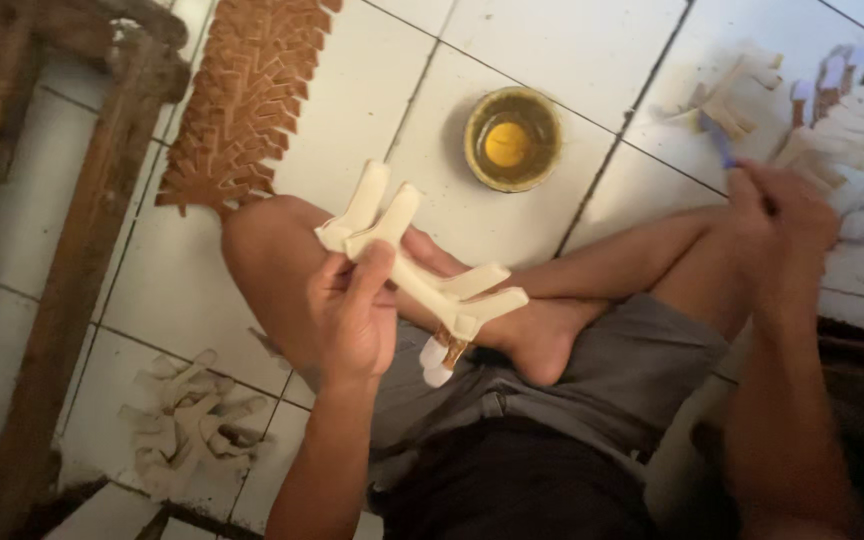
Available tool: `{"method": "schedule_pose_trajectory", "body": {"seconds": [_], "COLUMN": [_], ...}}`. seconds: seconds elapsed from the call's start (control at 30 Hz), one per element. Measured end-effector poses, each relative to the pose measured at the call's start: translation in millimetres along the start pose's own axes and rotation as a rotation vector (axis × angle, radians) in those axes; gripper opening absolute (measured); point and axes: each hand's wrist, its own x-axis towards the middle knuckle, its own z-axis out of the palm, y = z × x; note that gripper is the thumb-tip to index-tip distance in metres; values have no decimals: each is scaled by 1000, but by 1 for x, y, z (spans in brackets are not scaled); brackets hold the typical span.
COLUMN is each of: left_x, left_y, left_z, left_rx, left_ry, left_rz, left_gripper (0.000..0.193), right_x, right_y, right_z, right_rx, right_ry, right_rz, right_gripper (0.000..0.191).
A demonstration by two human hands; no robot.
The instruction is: The person sits on the floor and uses a small brush to apply yellow paint to the edges of white, hand-shaped craft pieces. They repeatedly dip the brush into a small bowl of paint and carefully coat the edges of each piece before placing them on a nearby shelf.
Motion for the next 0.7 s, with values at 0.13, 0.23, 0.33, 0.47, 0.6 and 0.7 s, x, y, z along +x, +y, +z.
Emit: {"method": "schedule_pose_trajectory", "body": {"seconds": [0.13,0.23,0.33,0.47,0.6,0.7], "left_x": [3,-3,-5,-9,-21,-29], "left_y": [-24,-28,-29,-31,-29,-23], "left_z": [15,23,29,36,45,50], "left_rx": [-48,-20,-7,29,140,123], "left_ry": [-60,-69,-52,-35,-63,-129], "left_rz": [-8,-25,-7,29,-82,-159], "left_gripper": [18,21,21,21,27,31], "right_x": [-36,-48,-60,-70,-65,-59], "right_y": [-22,-55,-97,-137,-146,-151], "right_z": [-21,-17,-9,8,4,-11], "right_rx": [464,938,1272,1412,1411,1051], "right_ry": [105,106,-79,-260,-276,-236], "right_rz": [294,448,423,473,410,113], "right_gripper": [20,23,28,26,33,32]}}
